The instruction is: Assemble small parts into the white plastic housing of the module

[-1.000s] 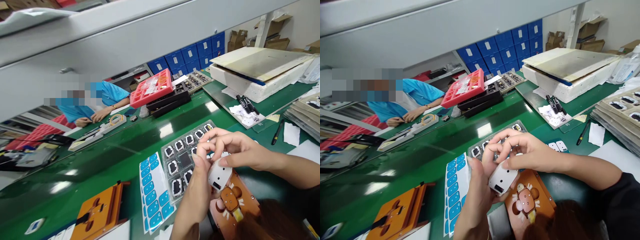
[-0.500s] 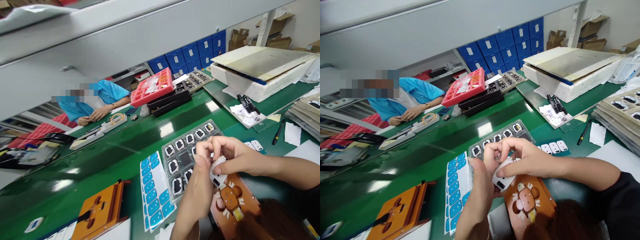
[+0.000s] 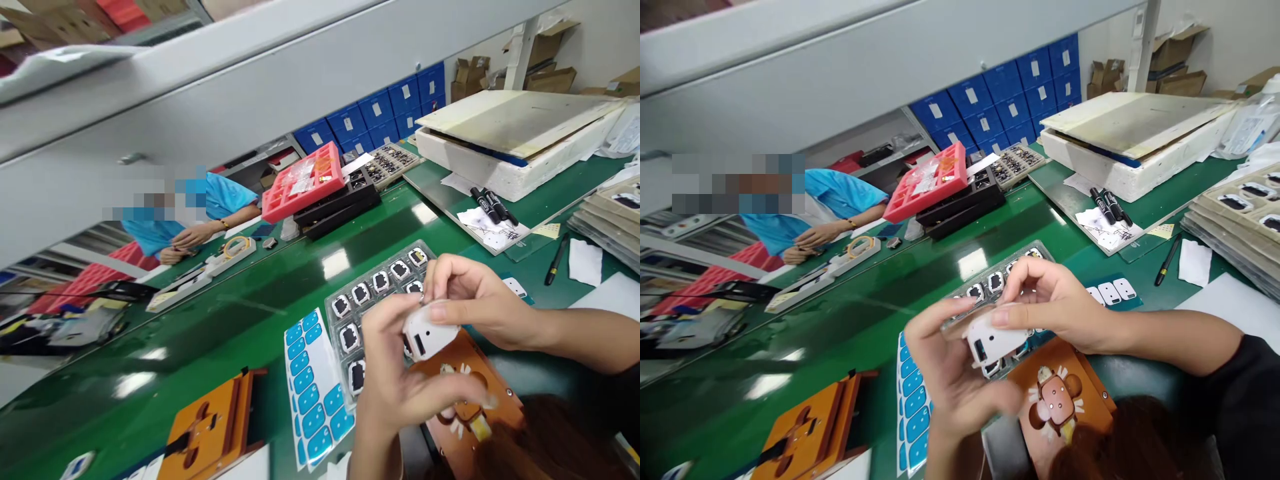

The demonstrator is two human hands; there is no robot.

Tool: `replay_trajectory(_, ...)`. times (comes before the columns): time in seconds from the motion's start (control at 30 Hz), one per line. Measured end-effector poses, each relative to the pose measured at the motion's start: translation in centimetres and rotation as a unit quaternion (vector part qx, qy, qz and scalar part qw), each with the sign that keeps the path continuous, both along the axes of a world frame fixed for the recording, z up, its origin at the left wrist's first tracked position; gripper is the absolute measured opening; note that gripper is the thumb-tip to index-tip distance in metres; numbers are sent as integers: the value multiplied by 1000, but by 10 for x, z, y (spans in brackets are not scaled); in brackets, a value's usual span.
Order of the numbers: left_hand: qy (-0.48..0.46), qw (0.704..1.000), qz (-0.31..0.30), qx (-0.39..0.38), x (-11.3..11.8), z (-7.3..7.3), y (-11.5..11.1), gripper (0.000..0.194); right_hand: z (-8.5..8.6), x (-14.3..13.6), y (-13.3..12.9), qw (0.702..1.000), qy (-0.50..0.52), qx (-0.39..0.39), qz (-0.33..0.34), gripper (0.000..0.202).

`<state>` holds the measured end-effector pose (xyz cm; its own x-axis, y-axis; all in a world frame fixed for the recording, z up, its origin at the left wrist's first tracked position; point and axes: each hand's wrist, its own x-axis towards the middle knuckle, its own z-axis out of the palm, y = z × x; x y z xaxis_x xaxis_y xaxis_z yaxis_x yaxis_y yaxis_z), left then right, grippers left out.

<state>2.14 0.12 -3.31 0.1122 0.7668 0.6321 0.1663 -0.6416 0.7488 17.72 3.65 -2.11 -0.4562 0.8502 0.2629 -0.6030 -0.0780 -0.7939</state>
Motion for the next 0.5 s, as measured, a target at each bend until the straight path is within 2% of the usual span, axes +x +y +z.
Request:
replay_trajectory(0.07, 71, 991, 51, 102, 2, 3, 4, 67, 1, 0, -2, 1000, 5, 5, 5, 25)
replay_trajectory(0.13, 117, 985, 45, 121, 4, 9, 5, 61, 1, -1, -5, 1000, 11, 16, 13, 25)
replay_trajectory(0.23, 122, 988, 7, 94, 4, 16, 1, 55, 2, 0, -7, 999, 8, 42, -3, 27)
replay_trajectory(0.33, 106, 993, -2, 52, 3, 19, -3, 52, 0, 0, -7, 996, -4, 87, -22, 26)
replay_trajectory(0.43, 88, 996, -24, -4, 3, 22, -5, 45, -2, 2, -6, 985, -31, 160, -62, 27)
replay_trajectory(0.5, 69, 996, -45, -39, 4, 25, -5, 38, -1, 5, -4, 967, -56, 227, -103, 31)
